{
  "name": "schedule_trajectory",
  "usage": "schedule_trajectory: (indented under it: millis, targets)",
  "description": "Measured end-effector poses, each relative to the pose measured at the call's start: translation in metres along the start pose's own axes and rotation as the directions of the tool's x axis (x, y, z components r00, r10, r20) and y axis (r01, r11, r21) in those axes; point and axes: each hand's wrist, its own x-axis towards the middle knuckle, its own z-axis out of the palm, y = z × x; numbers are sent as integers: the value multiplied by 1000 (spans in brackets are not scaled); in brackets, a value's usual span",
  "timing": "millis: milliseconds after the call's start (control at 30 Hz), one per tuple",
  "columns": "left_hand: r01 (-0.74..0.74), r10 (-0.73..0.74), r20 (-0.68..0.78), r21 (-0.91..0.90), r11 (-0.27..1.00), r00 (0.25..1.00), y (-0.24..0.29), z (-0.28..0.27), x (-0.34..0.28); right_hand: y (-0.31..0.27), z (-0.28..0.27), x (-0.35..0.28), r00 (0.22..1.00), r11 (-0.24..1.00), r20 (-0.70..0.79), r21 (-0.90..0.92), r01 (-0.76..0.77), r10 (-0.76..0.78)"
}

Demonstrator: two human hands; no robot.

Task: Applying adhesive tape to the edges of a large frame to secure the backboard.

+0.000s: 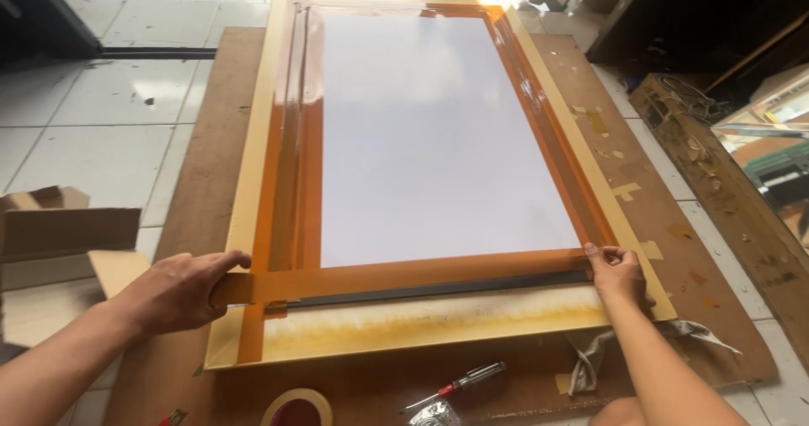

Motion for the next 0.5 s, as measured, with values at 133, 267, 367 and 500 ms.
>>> schedule_trajectory:
  millis: [133,267,367,500]
  targets:
    - [55,-54,56,-16,998,997,-20,-8,-15,9,3,12,998,998,14,-2,61,-61]
    - [-145,145,-7,-29,989,989,-19,-4,-16,14,7,19,998,998,16,-16,55,-55]
    - [-152,154,-27,54,987,988,-11,3,-9,12,6,15,998,998,23,2,63,-63]
    - [-107,120,-62,178,978,991,3,12,5,16,7,20,997,997,12,-12,78,-77]
